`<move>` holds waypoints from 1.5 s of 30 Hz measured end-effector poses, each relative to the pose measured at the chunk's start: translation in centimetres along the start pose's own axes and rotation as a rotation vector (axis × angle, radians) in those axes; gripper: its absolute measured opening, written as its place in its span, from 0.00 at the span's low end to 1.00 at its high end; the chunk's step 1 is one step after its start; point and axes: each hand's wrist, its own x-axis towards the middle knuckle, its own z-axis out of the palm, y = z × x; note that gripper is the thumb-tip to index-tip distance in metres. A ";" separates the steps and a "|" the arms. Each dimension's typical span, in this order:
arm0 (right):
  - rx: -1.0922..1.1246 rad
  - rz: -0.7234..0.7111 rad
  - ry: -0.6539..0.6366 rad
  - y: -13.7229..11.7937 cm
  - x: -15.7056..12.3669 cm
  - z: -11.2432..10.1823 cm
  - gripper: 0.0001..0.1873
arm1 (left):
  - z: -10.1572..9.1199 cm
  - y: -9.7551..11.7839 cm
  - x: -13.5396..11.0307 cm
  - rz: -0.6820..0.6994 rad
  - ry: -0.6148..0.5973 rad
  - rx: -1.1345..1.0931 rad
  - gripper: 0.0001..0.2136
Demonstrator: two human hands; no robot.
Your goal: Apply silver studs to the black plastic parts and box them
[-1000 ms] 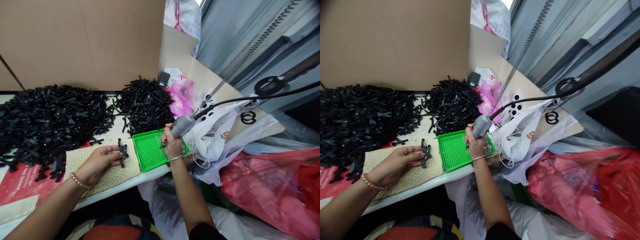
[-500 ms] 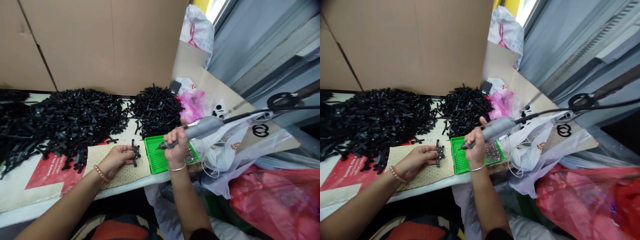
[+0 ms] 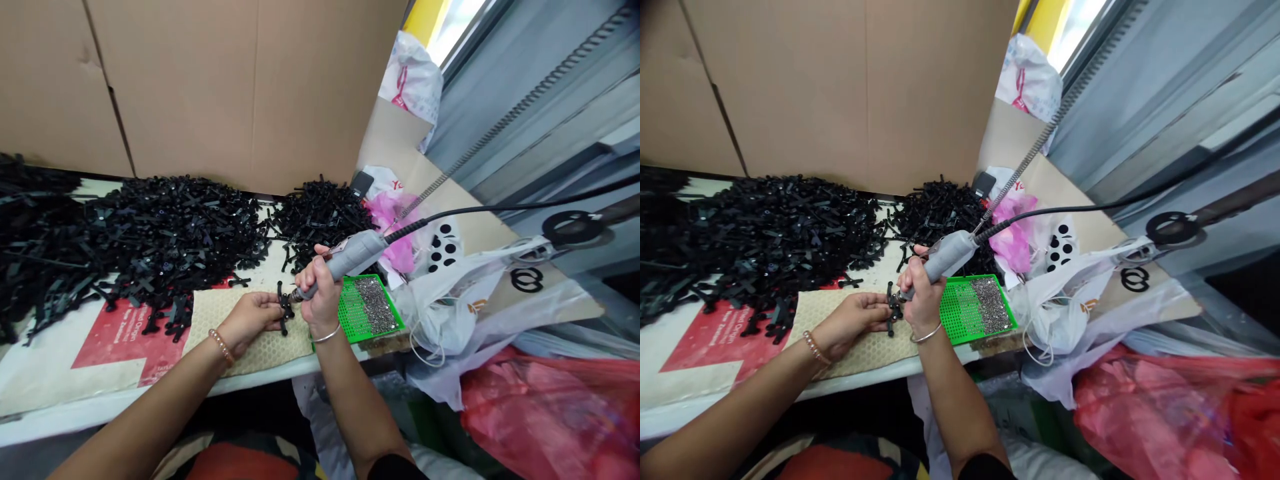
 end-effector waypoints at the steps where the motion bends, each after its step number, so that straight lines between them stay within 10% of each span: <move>1: -0.007 -0.006 -0.004 0.1 0.0 -0.1 0.15 | 0.0 0.0 0.0 -0.002 0.003 -0.004 0.08; 45: -0.178 0.063 -0.115 0.3 -0.5 0.7 0.16 | 0.4 -0.7 1.8 -0.014 0.149 0.105 0.07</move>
